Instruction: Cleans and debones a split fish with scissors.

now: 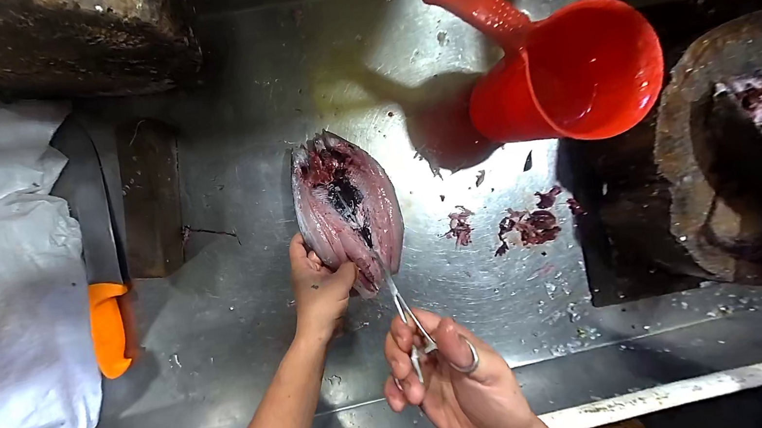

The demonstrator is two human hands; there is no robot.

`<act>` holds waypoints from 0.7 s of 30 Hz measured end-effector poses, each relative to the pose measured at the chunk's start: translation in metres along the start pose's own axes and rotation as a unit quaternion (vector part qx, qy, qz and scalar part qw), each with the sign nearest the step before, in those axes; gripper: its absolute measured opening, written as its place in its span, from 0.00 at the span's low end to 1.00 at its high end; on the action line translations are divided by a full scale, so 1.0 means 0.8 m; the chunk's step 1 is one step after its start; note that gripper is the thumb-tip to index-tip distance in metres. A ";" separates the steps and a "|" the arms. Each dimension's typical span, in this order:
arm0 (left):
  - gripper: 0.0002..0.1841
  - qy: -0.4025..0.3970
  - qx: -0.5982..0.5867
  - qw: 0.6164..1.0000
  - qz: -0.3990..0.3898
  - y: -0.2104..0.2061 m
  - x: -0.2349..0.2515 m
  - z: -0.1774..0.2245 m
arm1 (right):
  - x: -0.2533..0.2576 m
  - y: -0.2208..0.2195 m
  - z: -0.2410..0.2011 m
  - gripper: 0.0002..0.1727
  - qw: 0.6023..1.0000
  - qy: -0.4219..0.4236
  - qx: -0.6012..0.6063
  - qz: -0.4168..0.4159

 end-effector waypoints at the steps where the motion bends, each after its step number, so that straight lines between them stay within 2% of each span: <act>1: 0.44 0.002 -0.004 1.000 -0.005 0.000 -0.001 0.000 | 0.009 0.005 0.004 0.30 1.000 -0.022 -0.012 0.014; 2: 0.44 0.001 -0.002 1.000 -0.007 -0.001 -0.003 -0.001 | 0.018 0.012 0.009 0.31 0.998 -0.036 -0.026 0.036; 4: 0.44 -0.005 0.005 1.000 -0.001 -0.001 -0.004 -0.002 | 0.020 0.015 0.009 0.25 0.996 -0.002 -0.050 0.067; 7: 0.45 -0.006 0.031 0.999 0.011 0.007 0.001 0.002 | -0.012 -0.016 -0.026 0.21 0.985 0.116 -0.124 -0.043; 9: 0.41 -0.021 0.081 0.996 0.012 0.011 -0.001 0.004 | -0.028 -0.014 -0.051 0.24 0.976 0.125 -0.149 -0.101; 10: 0.37 -0.048 0.117 0.992 0.017 0.010 0.002 0.010 | -0.023 0.006 -0.056 0.27 0.981 0.115 -0.134 -0.079; 12: 0.30 -0.091 0.212 0.972 0.052 0.009 0.002 0.018 | -0.009 0.050 -0.048 0.36 0.990 0.083 -0.089 0.076; 13: 0.30 -0.097 0.249 0.962 0.061 0.008 0.006 0.023 | -0.004 0.057 -0.040 0.40 0.986 0.071 -0.087 0.120; 14: 0.34 -0.097 0.280 0.953 0.061 0.006 0.012 0.029 | 0.001 0.053 -0.033 0.42 0.987 0.067 -0.094 0.113; 17: 0.49 -0.068 0.331 0.940 0.048 0.012 0.008 0.025 | -0.002 0.029 -0.002 0.43 0.993 0.026 -0.113 0.013; 19: 0.51 -0.066 0.276 0.959 0.024 0.007 0.018 0.029 | 0.023 0.020 0.013 0.41 0.994 -0.030 -0.106 -0.024; 21: 0.51 -0.038 0.178 0.983 -0.004 0.009 0.015 0.021 | 0.035 0.021 0.027 0.34 0.994 -0.075 -0.074 -0.003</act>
Point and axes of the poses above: each hand's wrist, its own x-axis towards the middle knuckle, its own y-axis out of the back of the hand, z = x × y, the point moved 4 cm from there along x, towards the middle knuckle, and after that the axes turned 10 degrees about z, right-handed, at the moved point
